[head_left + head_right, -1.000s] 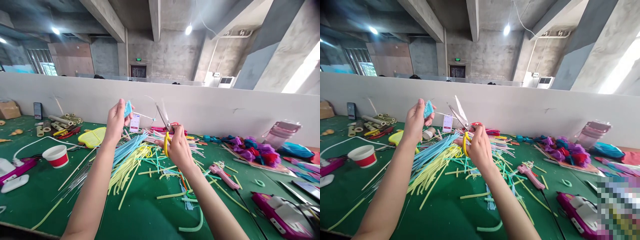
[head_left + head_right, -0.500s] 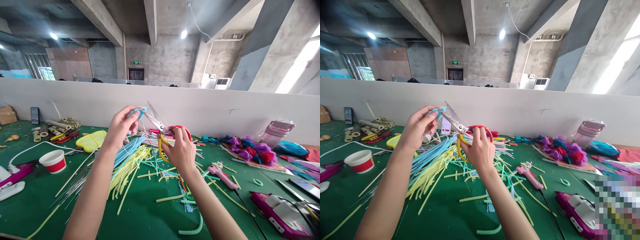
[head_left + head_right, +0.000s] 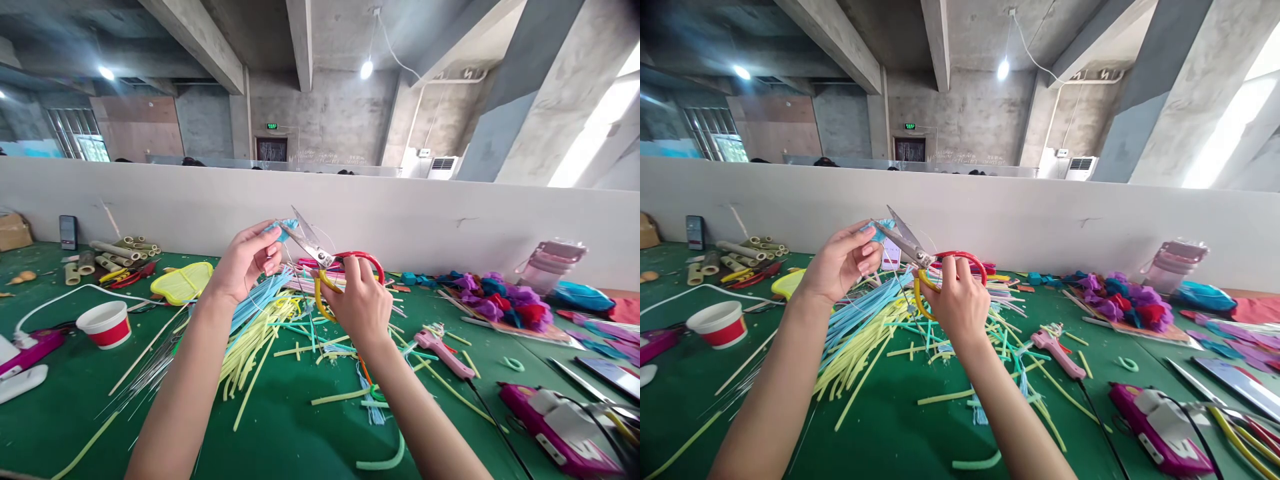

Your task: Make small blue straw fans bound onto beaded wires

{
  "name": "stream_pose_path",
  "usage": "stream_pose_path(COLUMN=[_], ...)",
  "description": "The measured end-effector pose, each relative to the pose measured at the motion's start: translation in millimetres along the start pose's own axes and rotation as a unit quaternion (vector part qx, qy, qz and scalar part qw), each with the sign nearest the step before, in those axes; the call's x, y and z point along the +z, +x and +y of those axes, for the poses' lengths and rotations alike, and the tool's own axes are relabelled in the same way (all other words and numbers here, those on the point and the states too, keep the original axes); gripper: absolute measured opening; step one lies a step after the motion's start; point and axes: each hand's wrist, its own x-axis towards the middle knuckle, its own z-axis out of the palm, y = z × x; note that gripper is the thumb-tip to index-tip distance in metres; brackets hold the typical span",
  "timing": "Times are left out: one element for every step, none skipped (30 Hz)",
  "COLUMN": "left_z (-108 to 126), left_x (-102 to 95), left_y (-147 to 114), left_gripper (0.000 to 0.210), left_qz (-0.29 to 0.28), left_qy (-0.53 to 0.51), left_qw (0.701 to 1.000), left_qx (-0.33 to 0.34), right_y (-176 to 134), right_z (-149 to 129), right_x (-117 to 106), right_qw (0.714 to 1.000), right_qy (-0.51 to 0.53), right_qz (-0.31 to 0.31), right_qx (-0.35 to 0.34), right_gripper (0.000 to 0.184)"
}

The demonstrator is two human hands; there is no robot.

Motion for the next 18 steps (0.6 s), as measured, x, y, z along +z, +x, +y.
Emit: stream_pose_path(left_z=[-0.2, -0.6, -1.1, -1.6, -2.2, -2.8, -3.2, -3.6, -3.9, -4.1, -4.2, -4.1, -4.0, -3.7, -3.3, -2.8, -2.2, -1.7], left_x=[0.1, 0.1, 0.0, -0.3, -0.7, -1.3, -1.9, -2.5, -2.9, -3.2, -3.1, -2.9, -2.4, -1.8, -1.3, -0.9, -0.7, -0.7], left_y=[0.1, 0.3, 0.6, 1.1, 1.7, 2.3, 2.9, 3.5, 3.9, 4.3, 4.4, 4.4, 4.3, 4.1, 3.8, 3.5, 3.2, 3.1], left_gripper=[0.025, 0.026, 0.026, 0.026, 0.026, 0.025, 0.024, 0.024, 0.023, 0.023, 0.023, 0.024, 0.024, 0.023, 0.022, 0.022, 0.022, 0.022], left_qz=[-0.002, -0.003, -0.004, -0.005, -0.006, -0.006, -0.007, -0.008, -0.010, -0.010, -0.010, -0.009, -0.008, -0.006, -0.005, -0.004, -0.002, -0.001], left_qy=[-0.002, -0.004, -0.007, -0.008, -0.009, -0.009, -0.008, -0.007, -0.006, -0.005, -0.005, -0.003, -0.001, 0.004, 0.009, 0.016, 0.023, 0.030], left_qw=[1.000, 1.000, 1.000, 1.000, 1.000, 1.000, 1.000, 1.000, 1.000, 1.000, 1.000, 1.000, 1.000, 1.000, 1.000, 1.000, 1.000, 0.999], left_qx=[0.000, 0.000, 0.000, 0.001, 0.001, 0.000, 0.000, 0.000, -0.001, -0.002, -0.003, -0.004, -0.004, -0.005, -0.005, -0.007, -0.009, -0.011], right_y=[0.0, 0.1, 0.3, 0.7, 1.1, 1.6, 2.2, 2.8, 3.5, 4.1, 4.7, 5.2, 5.5, 5.7, 5.6, 5.3, 4.7, 3.8], right_z=[0.4, 0.8, 1.1, 1.5, 1.9, 2.3, 2.8, 3.2, 3.7, 4.2, 4.8, 5.4, 6.0, 6.7, 7.3, 8.0, 8.7, 9.5], right_x=[-0.2, -0.5, -1.0, -1.6, -2.2, -2.9, -3.6, -4.4, -5.1, -5.9, -6.6, -7.1, -7.5, -7.6, -7.4, -7.0, -6.4, -5.7], right_qw=[1.000, 1.000, 1.000, 1.000, 1.000, 1.000, 1.000, 0.999, 0.999, 0.999, 0.999, 0.999, 0.999, 0.999, 0.999, 0.999, 0.999, 0.999], right_qy=[-0.008, -0.013, -0.017, -0.020, -0.022, -0.024, -0.028, -0.032, -0.036, -0.039, -0.041, -0.042, -0.043, -0.042, -0.041, -0.039, -0.036, -0.033], right_qz=[0.005, 0.008, 0.008, 0.007, 0.006, 0.004, 0.002, 0.000, -0.001, -0.001, -0.001, 0.000, 0.000, 0.000, -0.002, -0.005, -0.010, -0.017], right_qx=[0.000, 0.000, 0.000, 0.001, 0.002, 0.003, 0.006, 0.008, 0.009, 0.009, 0.009, 0.009, 0.008, 0.007, 0.005, 0.004, 0.003, 0.003], right_gripper=[0.033, 0.034, 0.034, 0.035, 0.036, 0.038, 0.040, 0.041, 0.044, 0.045, 0.047, 0.049, 0.049, 0.050, 0.049, 0.049, 0.048, 0.046])
